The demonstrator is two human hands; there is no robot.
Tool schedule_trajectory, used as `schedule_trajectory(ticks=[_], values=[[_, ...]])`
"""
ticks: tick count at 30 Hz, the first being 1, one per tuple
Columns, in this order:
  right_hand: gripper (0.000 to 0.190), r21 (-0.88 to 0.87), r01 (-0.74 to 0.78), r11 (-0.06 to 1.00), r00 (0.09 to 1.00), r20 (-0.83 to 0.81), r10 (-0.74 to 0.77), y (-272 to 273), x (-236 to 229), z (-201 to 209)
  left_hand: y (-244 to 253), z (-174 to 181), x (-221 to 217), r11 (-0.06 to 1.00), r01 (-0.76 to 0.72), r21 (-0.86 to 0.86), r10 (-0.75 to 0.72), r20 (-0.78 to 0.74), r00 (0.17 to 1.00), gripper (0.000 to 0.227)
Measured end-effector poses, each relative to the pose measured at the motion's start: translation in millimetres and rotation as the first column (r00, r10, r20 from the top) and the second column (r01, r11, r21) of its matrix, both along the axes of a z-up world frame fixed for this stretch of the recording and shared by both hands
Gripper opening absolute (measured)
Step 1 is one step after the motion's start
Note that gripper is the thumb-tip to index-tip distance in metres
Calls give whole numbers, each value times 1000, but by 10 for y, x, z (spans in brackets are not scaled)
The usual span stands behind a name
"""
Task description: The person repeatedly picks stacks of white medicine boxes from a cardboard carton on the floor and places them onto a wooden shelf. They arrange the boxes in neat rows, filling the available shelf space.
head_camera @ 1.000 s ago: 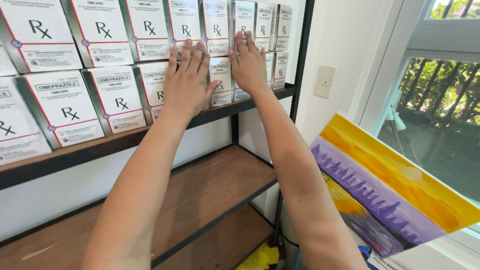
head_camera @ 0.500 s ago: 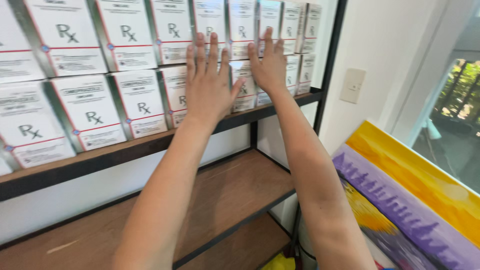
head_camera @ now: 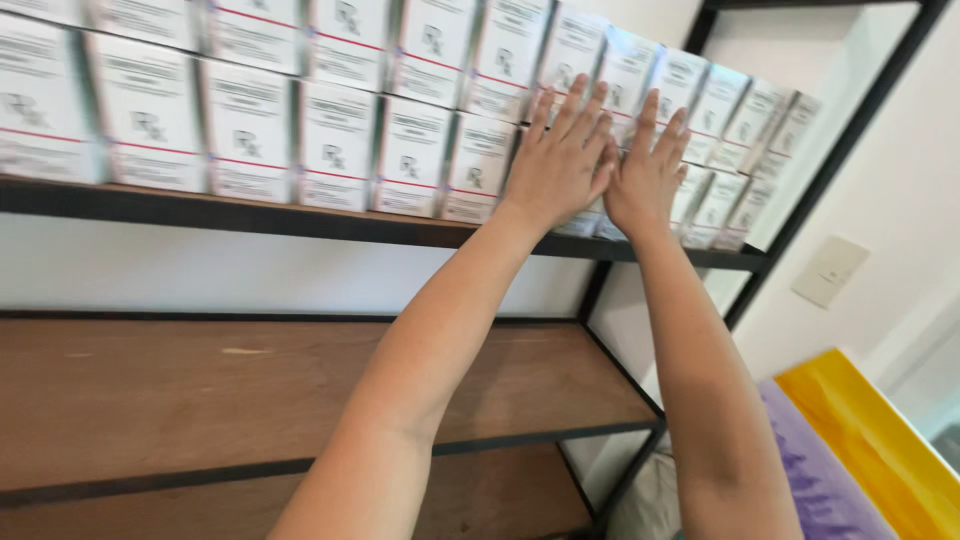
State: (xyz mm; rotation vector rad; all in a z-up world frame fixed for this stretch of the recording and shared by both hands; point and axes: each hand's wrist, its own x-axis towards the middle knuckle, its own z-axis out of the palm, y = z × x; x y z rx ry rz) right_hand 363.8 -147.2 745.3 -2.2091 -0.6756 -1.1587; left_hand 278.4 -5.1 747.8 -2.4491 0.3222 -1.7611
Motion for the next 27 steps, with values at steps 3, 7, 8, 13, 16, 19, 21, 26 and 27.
schedule_trajectory(ticks=[3,7,8,13,16,19,21,26,27], values=[[77,-17,-46,999,996,78,47,259,-314,113,330,27,-329,998,-59,1,59,49,997,63],[72,-75,-151,986,967,198,163,745,-857,181,948,110,-889,993,-112,24,111,57,992,69],[70,-101,-155,983,956,236,175,885,-1001,159,1092,131,-1030,992,-112,49,109,61,992,70],[64,-281,-90,955,876,433,210,1554,-1613,129,1954,284,-1829,975,-214,52,208,102,973,76],[64,-273,-103,957,869,443,220,1940,-1823,178,2422,322,-2142,949,-308,70,303,77,950,76],[65,-187,-198,962,906,341,253,2313,-1938,227,2715,335,-2197,958,-279,61,279,17,960,79],[69,-163,-208,964,914,317,251,2479,-1971,207,2795,310,-2146,970,-237,42,237,26,971,81],[69,-178,-135,975,930,316,186,2530,-2031,224,2707,361,-2154,968,-247,-41,245,-48,968,84],[71,-190,-129,973,935,302,183,2528,-2080,256,2695,419,-2202,962,-273,-22,269,-104,957,84]])
